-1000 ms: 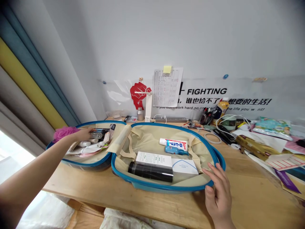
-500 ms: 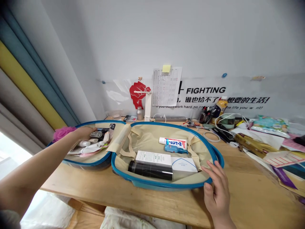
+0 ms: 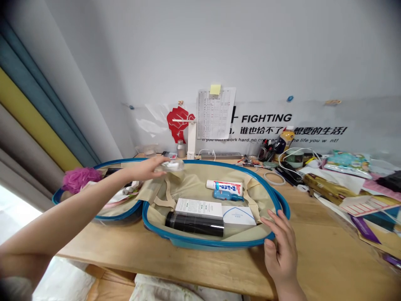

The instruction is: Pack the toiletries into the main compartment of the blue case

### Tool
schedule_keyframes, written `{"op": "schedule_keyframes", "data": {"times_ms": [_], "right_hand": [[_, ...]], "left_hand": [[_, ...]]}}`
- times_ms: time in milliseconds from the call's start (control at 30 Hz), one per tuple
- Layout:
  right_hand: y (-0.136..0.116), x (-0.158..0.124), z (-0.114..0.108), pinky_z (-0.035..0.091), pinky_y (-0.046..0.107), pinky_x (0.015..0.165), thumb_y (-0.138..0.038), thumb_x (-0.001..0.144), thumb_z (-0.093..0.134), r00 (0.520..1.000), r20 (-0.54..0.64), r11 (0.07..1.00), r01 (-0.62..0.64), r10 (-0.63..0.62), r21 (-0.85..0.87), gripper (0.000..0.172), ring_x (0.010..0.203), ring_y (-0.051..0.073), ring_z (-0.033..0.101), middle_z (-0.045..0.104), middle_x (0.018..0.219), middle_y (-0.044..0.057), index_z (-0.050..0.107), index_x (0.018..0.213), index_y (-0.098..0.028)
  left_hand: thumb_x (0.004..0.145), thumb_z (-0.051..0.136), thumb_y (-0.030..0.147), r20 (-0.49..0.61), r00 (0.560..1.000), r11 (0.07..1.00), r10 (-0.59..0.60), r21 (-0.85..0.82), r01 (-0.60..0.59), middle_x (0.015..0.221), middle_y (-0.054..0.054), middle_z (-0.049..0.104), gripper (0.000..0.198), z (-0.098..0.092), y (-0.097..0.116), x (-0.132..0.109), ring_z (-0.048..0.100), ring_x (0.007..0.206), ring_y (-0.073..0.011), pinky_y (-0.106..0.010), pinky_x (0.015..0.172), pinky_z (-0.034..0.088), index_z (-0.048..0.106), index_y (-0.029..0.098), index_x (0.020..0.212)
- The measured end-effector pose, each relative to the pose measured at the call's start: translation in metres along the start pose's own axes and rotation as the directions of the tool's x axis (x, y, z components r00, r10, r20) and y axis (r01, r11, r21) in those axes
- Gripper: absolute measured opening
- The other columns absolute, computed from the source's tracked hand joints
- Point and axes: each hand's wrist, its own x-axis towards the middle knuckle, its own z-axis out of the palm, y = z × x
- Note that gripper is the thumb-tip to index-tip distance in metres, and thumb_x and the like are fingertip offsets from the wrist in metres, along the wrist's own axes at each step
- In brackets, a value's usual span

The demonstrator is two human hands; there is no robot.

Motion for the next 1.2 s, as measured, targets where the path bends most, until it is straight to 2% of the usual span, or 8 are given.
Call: {"op": "schedule_keyframes", "data": {"times_ms": [100, 200, 333, 467, 767, 1067, 1200], "right_hand": [[0.0, 0.0, 0.0, 0.039, 0.059, 0.106, -0.045, 0.095, 0.039, 1.0, 0.004, 1.0, -0.003, 0.003, -0.012, 0.04, 0.134, 0.036, 0.045, 0.062, 0.127, 0.015, 0.063, 0.114, -0.019], [0.0, -0.001, -0.001, 0.039, 0.059, 0.106, -0.045, 0.096, 0.039, 1.0, 0.008, 1.0, -0.001, 0.001, -0.014, 0.04, 0.133, 0.035, 0.047, 0.062, 0.125, 0.015, 0.063, 0.114, -0.019], [0.0, 0.0, -0.002, 0.039, 0.058, 0.105, -0.044, 0.096, 0.039, 1.0, 0.009, 1.0, 0.01, -0.01, -0.012, 0.039, 0.133, 0.034, 0.047, 0.062, 0.126, 0.016, 0.062, 0.115, -0.019], [-0.002, 0.001, -0.002, 0.04, 0.057, 0.105, -0.043, 0.096, 0.039, 1.0, 0.017, 1.0, 0.012, -0.011, -0.02, 0.038, 0.133, 0.033, 0.046, 0.061, 0.127, 0.015, 0.062, 0.115, -0.019], [-0.002, 0.001, 0.0, 0.039, 0.058, 0.105, -0.042, 0.096, 0.039, 1.0, -0.002, 1.0, 0.013, -0.013, -0.008, 0.037, 0.132, 0.034, 0.047, 0.062, 0.126, 0.015, 0.063, 0.114, -0.019], [-0.004, 0.003, 0.001, 0.038, 0.058, 0.105, -0.046, 0.096, 0.039, 1.0, -0.023, 1.0, 0.015, -0.015, -0.001, 0.04, 0.133, 0.035, 0.046, 0.063, 0.123, 0.016, 0.064, 0.11, -0.019], [-0.004, 0.003, 0.002, 0.037, 0.058, 0.107, -0.046, 0.096, 0.039, 0.999, -0.025, 1.0, 0.021, -0.021, 0.014, 0.039, 0.132, 0.034, 0.047, 0.062, 0.124, 0.015, 0.063, 0.111, -0.019]], "left_hand": [[0.087, 0.056, 0.041, 0.147, 0.978, 0.989, 0.146, -0.059, -0.139, 0.138, -0.006, 0.056, 0.054, 0.022, 0.039, 0.027, 0.055, 0.122, -0.0246, -0.029, 0.102, 0.04, 0.046, 0.024, 0.138], [0.087, 0.057, 0.039, 0.269, 0.943, 0.98, 0.196, -0.083, -0.18, 0.134, -0.008, 0.059, 0.051, 0.048, 0.06, 0.051, 0.058, 0.118, -0.025, -0.031, 0.099, 0.044, 0.049, 0.023, 0.135], [0.09, 0.059, 0.039, 0.367, 0.908, 0.979, 0.202, -0.093, -0.18, 0.132, -0.012, 0.058, 0.05, 0.073, 0.064, 0.071, 0.058, 0.115, -0.025, -0.04, 0.098, 0.046, 0.049, 0.018, 0.134], [0.093, 0.059, 0.041, 0.409, 0.892, 0.981, 0.194, -0.097, -0.168, 0.13, -0.011, 0.056, 0.045, 0.086, 0.058, 0.078, 0.058, 0.113, -0.0253, -0.05, 0.095, 0.049, 0.052, 0.018, 0.131], [0.094, 0.058, 0.038, 0.448, 0.876, 0.984, 0.177, -0.095, -0.15, 0.128, -0.01, 0.058, 0.039, 0.096, 0.055, 0.079, 0.06, 0.11, -0.0238, -0.047, 0.093, 0.051, 0.055, 0.018, 0.127], [0.094, 0.057, 0.04, 0.426, 0.894, 0.99, 0.139, -0.086, -0.113, 0.133, -0.011, 0.055, 0.041, 0.089, 0.061, 0.074, 0.057, 0.116, -0.0257, -0.051, 0.098, 0.048, 0.054, 0.019, 0.129], [0.093, 0.056, 0.046, 0.387, 0.914, 0.992, 0.122, -0.083, -0.097, 0.139, -0.014, 0.052, 0.051, 0.079, 0.064, 0.069, 0.054, 0.122, -0.0276, -0.051, 0.103, 0.044, 0.049, 0.019, 0.137]]}}
